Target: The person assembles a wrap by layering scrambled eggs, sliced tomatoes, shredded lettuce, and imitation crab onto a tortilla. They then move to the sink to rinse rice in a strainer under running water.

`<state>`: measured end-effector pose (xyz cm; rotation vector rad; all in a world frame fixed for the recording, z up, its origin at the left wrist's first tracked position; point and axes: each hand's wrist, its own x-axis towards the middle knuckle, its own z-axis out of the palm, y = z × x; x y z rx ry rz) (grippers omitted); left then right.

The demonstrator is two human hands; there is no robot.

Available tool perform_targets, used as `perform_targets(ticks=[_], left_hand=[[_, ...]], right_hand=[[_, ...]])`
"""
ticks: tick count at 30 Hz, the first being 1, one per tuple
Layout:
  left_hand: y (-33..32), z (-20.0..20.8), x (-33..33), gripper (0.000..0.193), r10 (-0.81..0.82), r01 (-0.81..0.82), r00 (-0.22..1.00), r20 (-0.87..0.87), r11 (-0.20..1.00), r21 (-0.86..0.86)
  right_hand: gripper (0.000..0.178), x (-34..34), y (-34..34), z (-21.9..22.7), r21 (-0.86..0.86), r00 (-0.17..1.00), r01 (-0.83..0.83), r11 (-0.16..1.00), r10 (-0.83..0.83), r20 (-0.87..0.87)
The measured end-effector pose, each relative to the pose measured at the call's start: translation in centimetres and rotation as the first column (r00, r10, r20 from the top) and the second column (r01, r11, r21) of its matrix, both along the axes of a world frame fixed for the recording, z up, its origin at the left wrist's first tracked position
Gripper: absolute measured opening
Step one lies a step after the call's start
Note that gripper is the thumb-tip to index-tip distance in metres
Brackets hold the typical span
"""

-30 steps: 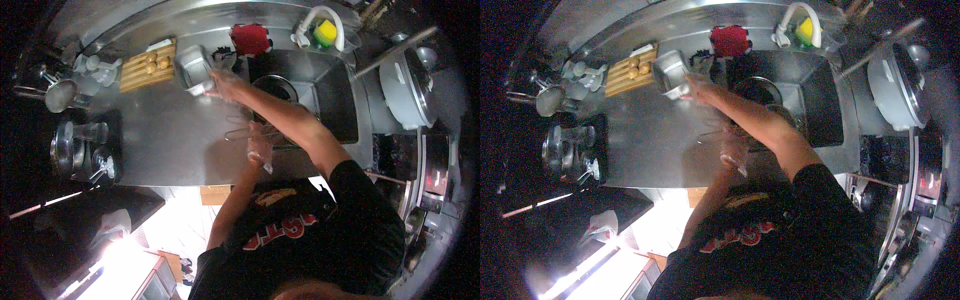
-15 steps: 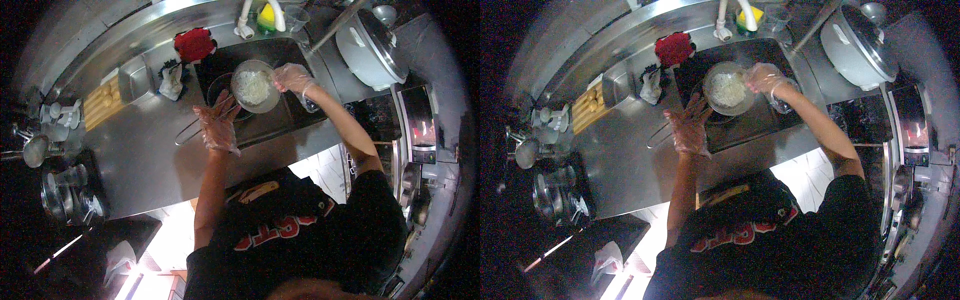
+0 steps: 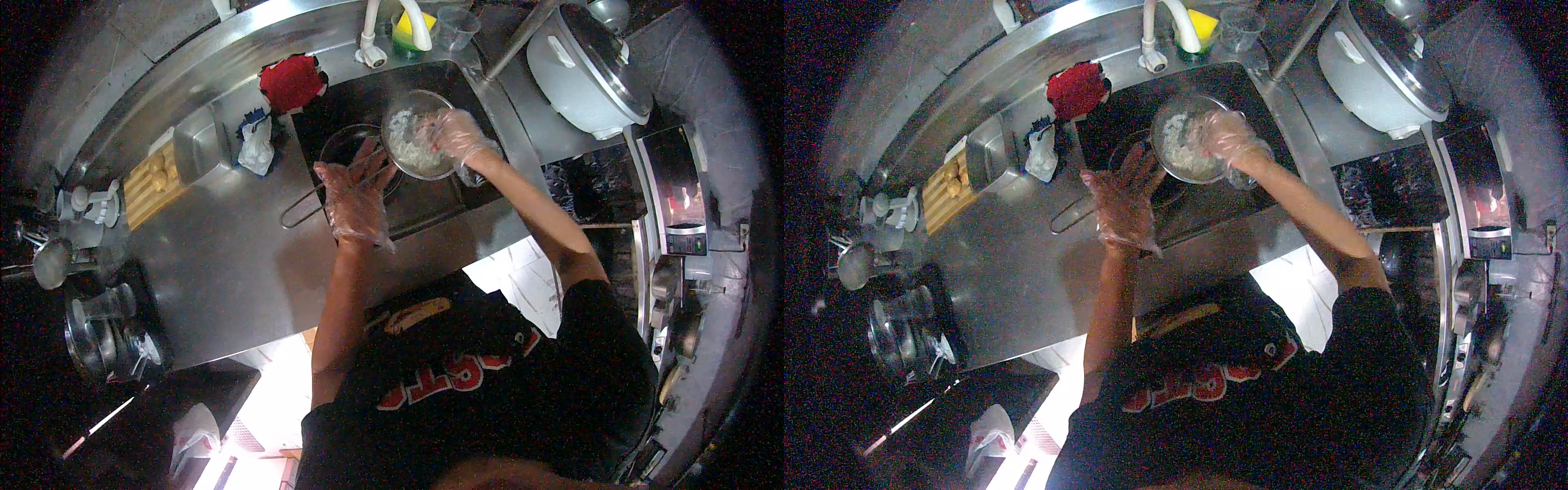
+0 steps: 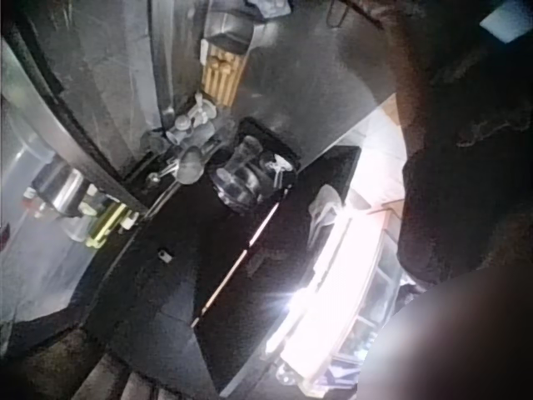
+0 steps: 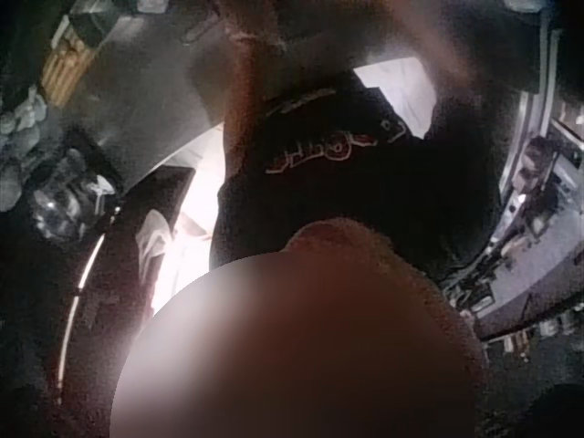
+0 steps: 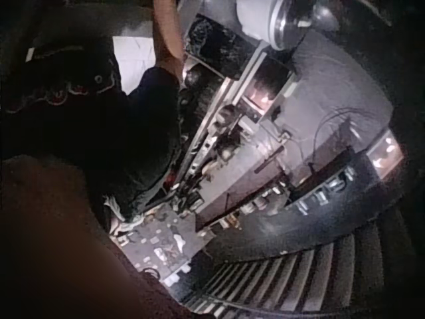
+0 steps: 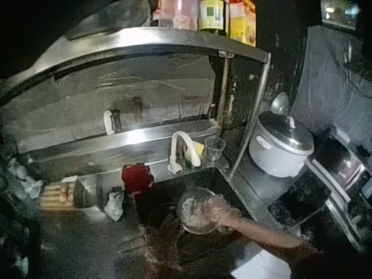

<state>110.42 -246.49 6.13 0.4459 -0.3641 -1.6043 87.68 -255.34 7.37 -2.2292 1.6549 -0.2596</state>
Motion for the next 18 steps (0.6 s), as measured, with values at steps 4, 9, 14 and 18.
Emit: perform_targets(ticks=[4, 9, 14, 18], left_hand=[[0.0, 1.1, -0.4, 0.042, 0.012, -0.007, 0.996, -0.085, 0.998, 0.063], [-0.1, 0.6, -0.1, 0.042, -0.021, 0.024, 0.991, -0.133, 1.0, 0.017], [0.1, 0.1, 0.4, 0.04, -0.024, 0.017, 0.992, -0.127, 0.998, -0.062], [0.6, 0.7, 0.4, 0.036, -0.083, 0.072, 0.985, -0.153, 0.995, -0.075]], right_hand=[[0.014, -0.5, 0.1, 2.5, 0.075, 0.904, 0.114, 0.991, -0.135, 0.407], [0.013, 0.2, 0.0, 4.6, -0.165, 0.996, -0.043, 0.985, 0.056, 0.074], [0.019, 0.0, -0.5, 4.1, -0.118, 0.923, -0.135, 0.984, 0.081, -0.376], [0.025, 0.2, -1.2, 2.1, -0.228, 0.91, -0.19, 0.955, 0.084, -0.405]])
